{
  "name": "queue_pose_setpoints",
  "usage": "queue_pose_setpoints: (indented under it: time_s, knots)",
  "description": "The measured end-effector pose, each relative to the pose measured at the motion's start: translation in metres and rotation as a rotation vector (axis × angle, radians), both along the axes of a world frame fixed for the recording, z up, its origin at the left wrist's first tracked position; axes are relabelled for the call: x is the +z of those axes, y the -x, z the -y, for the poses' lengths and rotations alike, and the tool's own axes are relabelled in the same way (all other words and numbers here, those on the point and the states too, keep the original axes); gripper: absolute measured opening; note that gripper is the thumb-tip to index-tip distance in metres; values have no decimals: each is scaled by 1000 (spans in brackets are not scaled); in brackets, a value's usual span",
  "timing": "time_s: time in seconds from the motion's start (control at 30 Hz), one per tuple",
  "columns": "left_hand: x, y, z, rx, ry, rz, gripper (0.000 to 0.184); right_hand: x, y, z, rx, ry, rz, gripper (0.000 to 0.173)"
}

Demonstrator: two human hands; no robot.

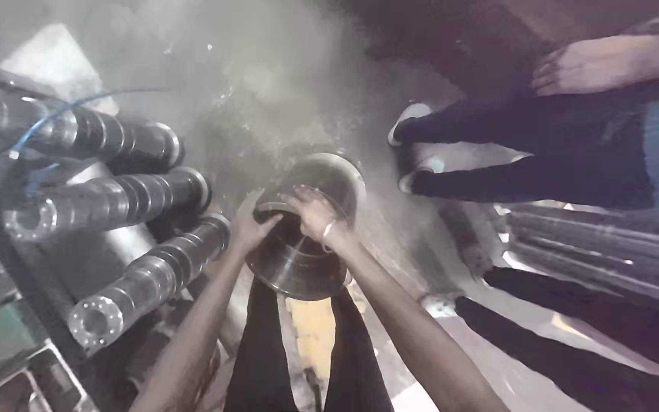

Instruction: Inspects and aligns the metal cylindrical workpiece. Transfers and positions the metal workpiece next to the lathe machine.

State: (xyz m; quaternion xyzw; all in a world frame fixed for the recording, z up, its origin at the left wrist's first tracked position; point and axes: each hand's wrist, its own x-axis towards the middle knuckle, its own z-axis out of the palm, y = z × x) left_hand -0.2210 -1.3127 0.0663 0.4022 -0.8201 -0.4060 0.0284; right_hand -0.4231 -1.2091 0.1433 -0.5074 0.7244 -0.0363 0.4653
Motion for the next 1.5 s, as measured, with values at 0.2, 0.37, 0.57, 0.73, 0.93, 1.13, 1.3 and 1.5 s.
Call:
queue_pose_setpoints:
  time_s: [0.2, 0.37, 0.57, 0.73, 0.93, 1.13, 1.3, 1.5]
  knots:
    - [-15, -20, 39, 116, -57, 69, 36, -8, -22, 59, 94, -18, 90, 87]
    - [-23, -39, 46, 249, -143, 31, 40, -10, -39, 90, 161, -40, 94, 83]
    - [-28, -46, 38, 424, -226, -50, 38, -16, -41, 115, 297, -32, 96, 76]
    - [-38, -44, 29, 421, -184, 31, 35, -3, -17, 69, 104, 146, -23, 65]
    - [-34, -30, 24, 343, 111, 151, 37, -15, -40, -106, -1028, 264, 6, 112]
    - [-44, -31, 40, 463, 31, 113, 35, -62, -79, -66, -960, 549, -221, 65]
    - [-44, -34, 50, 480, 1, 127, 36, -50, -66, -45, -868, 517, -267, 71]
    - [-41, -35, 57, 557, -49, 169, 47, -39, -47, -15, -808, 471, -241, 72]
